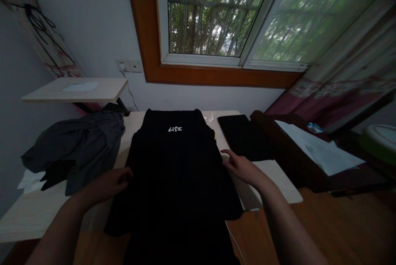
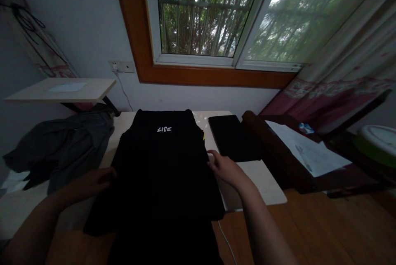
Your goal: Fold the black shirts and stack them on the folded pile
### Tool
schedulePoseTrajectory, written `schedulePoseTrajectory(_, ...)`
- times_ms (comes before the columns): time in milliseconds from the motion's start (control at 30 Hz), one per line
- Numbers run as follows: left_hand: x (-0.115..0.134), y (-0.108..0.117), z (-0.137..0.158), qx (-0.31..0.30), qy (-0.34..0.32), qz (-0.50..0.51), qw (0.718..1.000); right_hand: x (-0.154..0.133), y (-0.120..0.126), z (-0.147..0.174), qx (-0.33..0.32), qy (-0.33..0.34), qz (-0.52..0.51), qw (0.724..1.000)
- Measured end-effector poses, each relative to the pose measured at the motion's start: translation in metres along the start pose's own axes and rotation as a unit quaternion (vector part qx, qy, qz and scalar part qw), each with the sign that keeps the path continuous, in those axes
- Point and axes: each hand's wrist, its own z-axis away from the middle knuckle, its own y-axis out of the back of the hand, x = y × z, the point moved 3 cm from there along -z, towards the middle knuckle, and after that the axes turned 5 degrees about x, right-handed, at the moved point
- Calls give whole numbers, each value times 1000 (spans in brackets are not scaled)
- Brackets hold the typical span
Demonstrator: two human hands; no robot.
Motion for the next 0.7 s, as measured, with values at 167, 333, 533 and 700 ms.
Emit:
schedulePoseTrajectory(167,-14,29,-55,220,-6,-54,974,-9,11,-65,180,16,28,983)
schedulePoseTrajectory(333,-30,38,-105,391,46,-103,914,-14,-6,-125,277,-34,88,956)
schedulePoseTrajectory(533,-41,31,-143,391,137,-89,906,-10,-26,-165,238,-117,73,962)
schedulePoseTrajectory(700,-47,30,-151,353,139,-66,923,4,-22,-174,150,-178,25,972)
